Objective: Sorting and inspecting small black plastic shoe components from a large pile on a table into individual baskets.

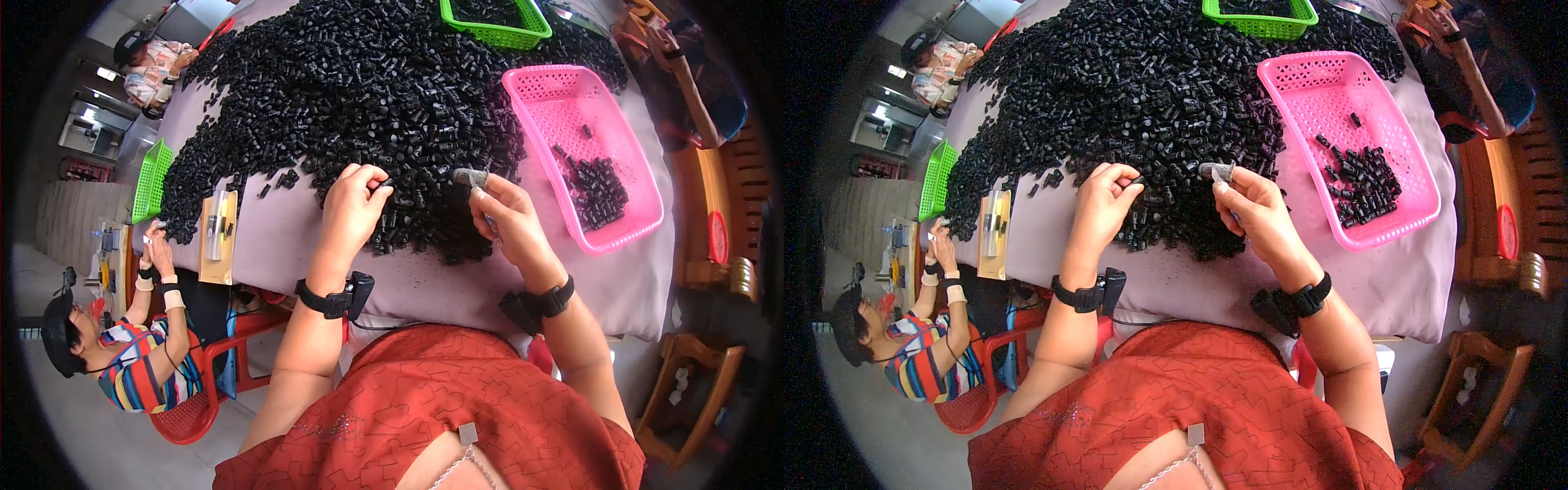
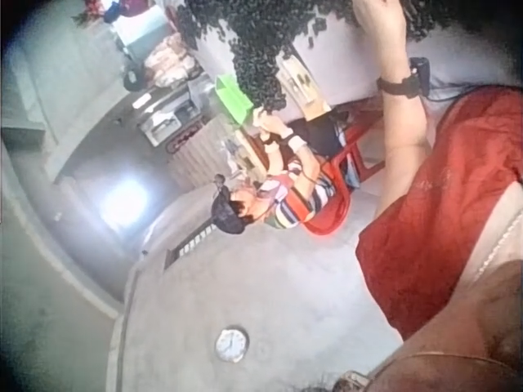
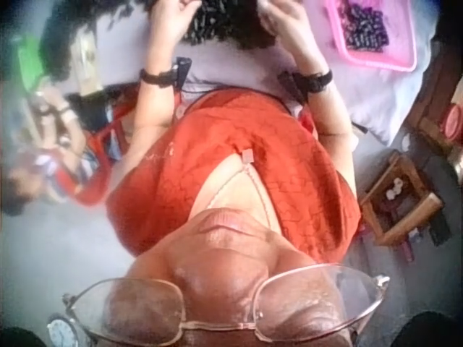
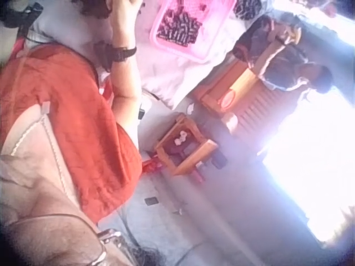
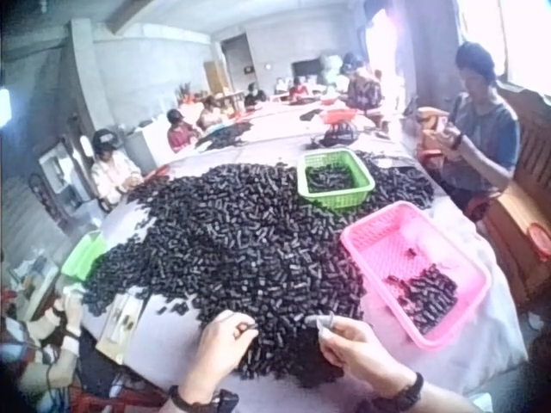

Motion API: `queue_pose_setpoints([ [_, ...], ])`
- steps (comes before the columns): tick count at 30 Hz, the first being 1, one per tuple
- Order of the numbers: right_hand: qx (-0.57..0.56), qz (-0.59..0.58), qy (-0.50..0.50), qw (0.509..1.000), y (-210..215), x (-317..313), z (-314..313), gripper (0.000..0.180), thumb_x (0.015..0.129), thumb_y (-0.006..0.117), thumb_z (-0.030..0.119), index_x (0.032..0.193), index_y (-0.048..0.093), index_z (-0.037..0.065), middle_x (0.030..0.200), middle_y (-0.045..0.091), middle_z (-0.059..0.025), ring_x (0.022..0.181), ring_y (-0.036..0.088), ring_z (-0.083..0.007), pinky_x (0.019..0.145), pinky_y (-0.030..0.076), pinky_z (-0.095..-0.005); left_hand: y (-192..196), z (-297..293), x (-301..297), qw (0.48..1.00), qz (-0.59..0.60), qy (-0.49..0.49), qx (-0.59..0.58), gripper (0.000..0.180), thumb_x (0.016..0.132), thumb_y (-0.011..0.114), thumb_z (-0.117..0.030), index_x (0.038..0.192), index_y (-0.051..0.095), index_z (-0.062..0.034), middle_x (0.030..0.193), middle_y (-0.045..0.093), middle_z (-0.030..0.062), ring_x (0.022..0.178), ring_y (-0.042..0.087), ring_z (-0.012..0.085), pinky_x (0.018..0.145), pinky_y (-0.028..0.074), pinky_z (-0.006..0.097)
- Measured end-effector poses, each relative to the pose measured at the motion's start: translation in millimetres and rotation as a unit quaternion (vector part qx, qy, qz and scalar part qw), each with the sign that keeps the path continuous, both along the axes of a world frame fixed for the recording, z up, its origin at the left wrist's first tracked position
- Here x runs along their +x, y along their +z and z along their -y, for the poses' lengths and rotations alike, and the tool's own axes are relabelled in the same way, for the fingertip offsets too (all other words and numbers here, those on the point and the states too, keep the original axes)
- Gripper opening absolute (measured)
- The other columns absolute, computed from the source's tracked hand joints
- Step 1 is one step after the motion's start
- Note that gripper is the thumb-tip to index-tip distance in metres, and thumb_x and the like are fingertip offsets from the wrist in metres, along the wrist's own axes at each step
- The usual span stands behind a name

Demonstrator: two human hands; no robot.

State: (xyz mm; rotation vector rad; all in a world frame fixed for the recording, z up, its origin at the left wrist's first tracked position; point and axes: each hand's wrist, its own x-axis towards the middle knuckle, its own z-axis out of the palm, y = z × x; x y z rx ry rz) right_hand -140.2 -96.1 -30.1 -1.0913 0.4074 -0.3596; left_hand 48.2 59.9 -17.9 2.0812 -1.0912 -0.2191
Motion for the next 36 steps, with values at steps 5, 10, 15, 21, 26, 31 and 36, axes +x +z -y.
queue_pose_setpoints([
  [5,-0.02,0.007,0.013,1.0,3,-3,3,0.017,0.097,0.056,0.018,0.106,0.06,0.004,0.072,0.051,0.0049,0.054,0.042,-0.0018,0.044,0.029,-0.0175,1,4,-1,0.999,0.026,-0.001,0.037,0.017,0.08,0.07,-0.004,0.097,0.066,0.0003,0.082,0.057,0.0016,0.065,0.049,0.0083,0.063,0.044,0.022],
  [10,-0.027,-0.001,0.022,0.999,7,-4,1,0.018,0.096,0.058,0.019,0.107,0.06,0.005,0.073,0.051,0.0056,0.056,0.042,-0.0012,0.048,0.031,-0.0174,-4,3,-1,0.981,-0.181,-0.011,-0.066,0.018,0.089,0.063,-0.005,0.107,0.065,-0.0009,0.088,0.064,-0.0002,0.07,0.056,0.0065,0.066,0.048,0.019],
  [15,-0.028,0.072,0.084,0.993,12,-10,-1,0.047,0.094,0.061,0.016,0.138,0.048,0.007,0.08,0.057,0.0051,0.063,0.043,-0.0008,0.053,0.035,-0.0176,-1,9,-26,0.766,-0.614,-0.061,-0.18,0.021,0.093,0.061,-0.01,0.113,0.063,-0.0038,0.091,0.066,0.0027,0.076,0.064,0.0104,0.069,0.055,0.026],
  [21,-0.102,0.073,0.09,0.988,16,-9,-7,0.048,0.093,0.063,0.016,0.138,0.048,0.007,0.084,0.059,0.0047,0.065,0.044,-0.0007,0.054,0.035,-0.0179,-4,17,-50,0.692,-0.697,-0.053,-0.181,0.018,0.094,0.06,-0.012,0.111,0.061,-0.0065,0.092,0.067,0.0033,0.08,0.064,0.0115,0.072,0.055,0.027],
  [26,-0.109,0.051,0.127,0.985,17,-12,-3,0.047,0.093,0.064,0.02,0.136,0.051,0.005,0.088,0.061,0.0047,0.068,0.044,-0.0017,0.055,0.036,-0.0191,4,15,-54,0.676,-0.711,-0.082,-0.176,0.017,0.094,0.06,-0.013,0.11,0.061,-0.0056,0.093,0.066,0.0028,0.076,0.062,0.0105,0.07,0.054,0.026],
  [31,-0.092,0.043,0.154,0.983,17,-13,-3,0.053,0.09,0.064,0.016,0.14,0.047,0.009,0.09,0.06,0.0052,0.069,0.044,-0.0008,0.057,0.036,-0.017,4,11,-54,0.682,-0.709,-0.094,-0.156,0.017,0.094,0.061,-0.014,0.109,0.062,-0.0054,0.093,0.065,0.0019,0.073,0.061,0.0094,0.068,0.053,0.024],
  [36,-0.097,0.057,0.151,0.982,20,-12,-6,0.054,0.092,0.064,0.021,0.14,0.045,0.007,0.085,0.061,0.0042,0.066,0.045,-0.0015,0.054,0.036,-0.0181,0,9,-52,0.667,-0.721,-0.073,-0.173,0.016,0.093,0.063,-0.014,0.108,0.062,-0.0068,0.09,0.065,0.0011,0.071,0.061,0.0094,0.066,0.053,0.023],
])
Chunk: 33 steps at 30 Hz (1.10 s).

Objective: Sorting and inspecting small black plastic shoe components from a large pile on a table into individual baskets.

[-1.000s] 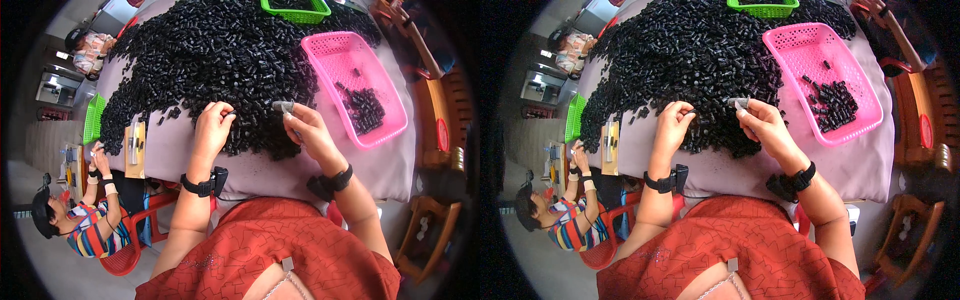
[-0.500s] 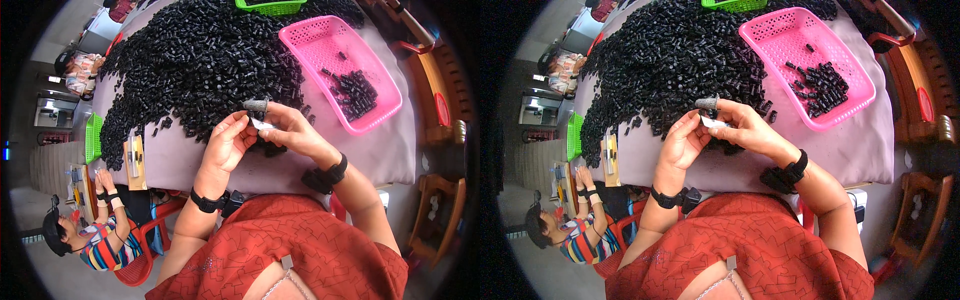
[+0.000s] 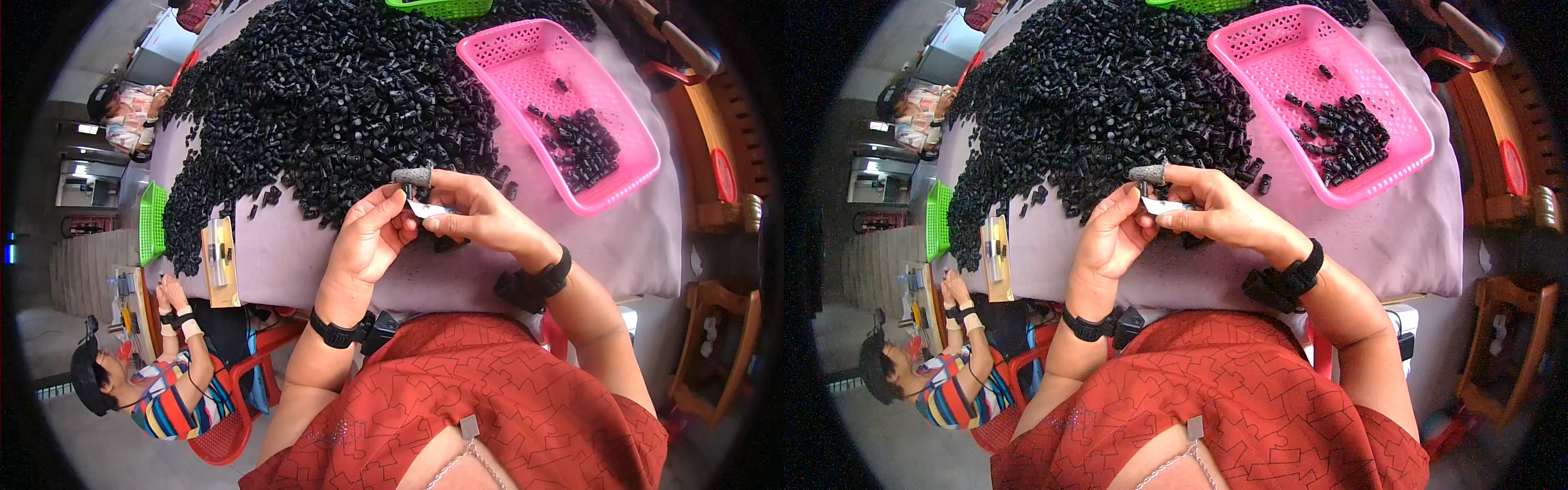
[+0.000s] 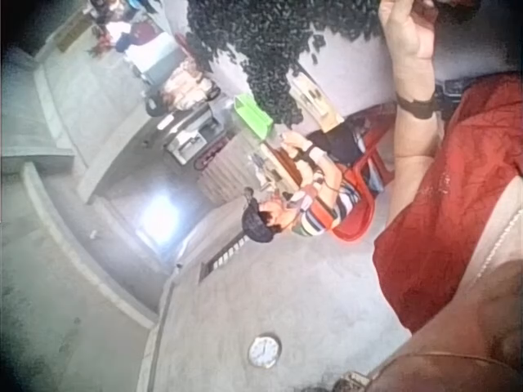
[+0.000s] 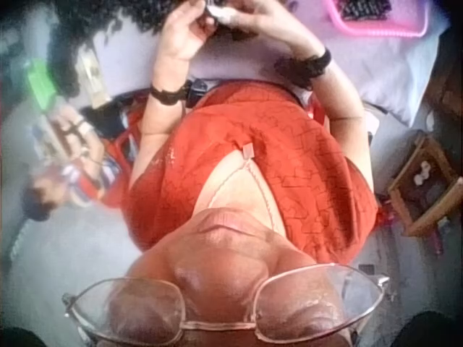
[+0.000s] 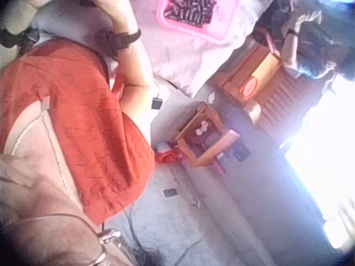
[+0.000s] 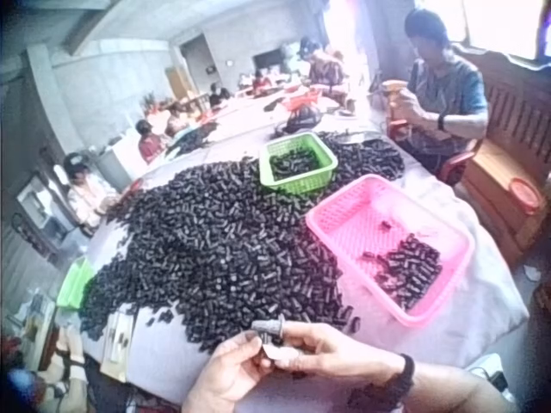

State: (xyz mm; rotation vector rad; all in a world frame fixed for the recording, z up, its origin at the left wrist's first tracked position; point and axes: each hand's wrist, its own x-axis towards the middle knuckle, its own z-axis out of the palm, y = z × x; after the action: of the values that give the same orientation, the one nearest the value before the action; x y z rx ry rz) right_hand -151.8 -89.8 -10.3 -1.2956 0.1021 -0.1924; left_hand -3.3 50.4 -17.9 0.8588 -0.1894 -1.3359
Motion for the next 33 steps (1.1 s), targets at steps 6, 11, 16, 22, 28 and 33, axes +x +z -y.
queue_pose_setpoints([
  [6,0.042,-0.005,0.036,0.998,-4,-1,4,0.055,0.092,0.064,0.02,0.142,0.044,0.009,0.086,0.061,0.0042,0.066,0.044,-0.0011,0.054,0.035,-0.0181,1,-1,-1,1.0,-0.014,-0.003,0.003,0.015,0.093,0.064,-0.015,0.106,0.063,-0.0075,0.09,0.065,0.0007,0.072,0.061,0.0091,0.066,0.052,0.023],
  [11,0.033,-0.006,0.035,0.999,-4,-1,4,0.053,0.093,0.063,0.021,0.142,0.044,0.01,0.087,0.062,0.0053,0.066,0.044,-0.0007,0.054,0.035,-0.0175,2,-1,-2,1.0,0.0,0.004,0.006,0.014,0.092,0.064,-0.014,0.105,0.063,-0.0075,0.089,0.065,0.0012,0.071,0.061,0.0093,0.065,0.052,0.023],
  [16,0.04,-0.004,0.033,0.999,-7,0,4,0.05,0.094,0.062,0.022,0.14,0.047,0.01,0.085,0.062,0.0063,0.063,0.042,-0.0001,0.053,0.034,-0.0171,1,-2,-2,1.0,0.002,0.005,0.01,0.013,0.092,0.064,-0.014,0.104,0.063,-0.0072,0.088,0.065,0.0015,0.07,0.06,0.0095,0.065,0.052,0.023],
  [22,0.059,-0.032,0.026,0.997,-11,2,10,0.041,0.097,0.058,0.022,0.135,0.053,0.008,0.08,0.06,0.0078,0.059,0.04,0.0013,0.049,0.029,-0.0172,-5,-2,-4,1.0,-0.005,-0.011,0.018,0.012,0.093,0.063,-0.014,0.103,0.063,-0.007,0.086,0.065,0.0028,0.068,0.06,0.0094,0.064,0.051,0.023],
  [28,0.077,-0.017,0.034,0.996,-9,1,7,0.042,0.095,0.061,0.02,0.134,0.052,0.007,0.077,0.058,0.0073,0.058,0.039,0.0003,0.049,0.029,-0.018,-5,1,-5,1.0,-0.007,0.005,0.013,0.011,0.093,0.063,-0.014,0.102,0.063,-0.0075,0.086,0.065,0.0026,0.069,0.06,0.0092,0.064,0.051,0.023],
  [33,0.043,-0.015,0.035,0.998,-7,1,3,0.053,0.093,0.064,0.019,0.141,0.044,0.008,0.075,0.057,0.0061,0.059,0.04,-0.0008,0.05,0.031,-0.0185,-5,1,-5,0.999,-0.008,0.027,0.019,0.01,0.093,0.063,-0.014,0.101,0.063,-0.0082,0.085,0.065,0.0007,0.07,0.059,0.0091,0.065,0.05,0.022],
])
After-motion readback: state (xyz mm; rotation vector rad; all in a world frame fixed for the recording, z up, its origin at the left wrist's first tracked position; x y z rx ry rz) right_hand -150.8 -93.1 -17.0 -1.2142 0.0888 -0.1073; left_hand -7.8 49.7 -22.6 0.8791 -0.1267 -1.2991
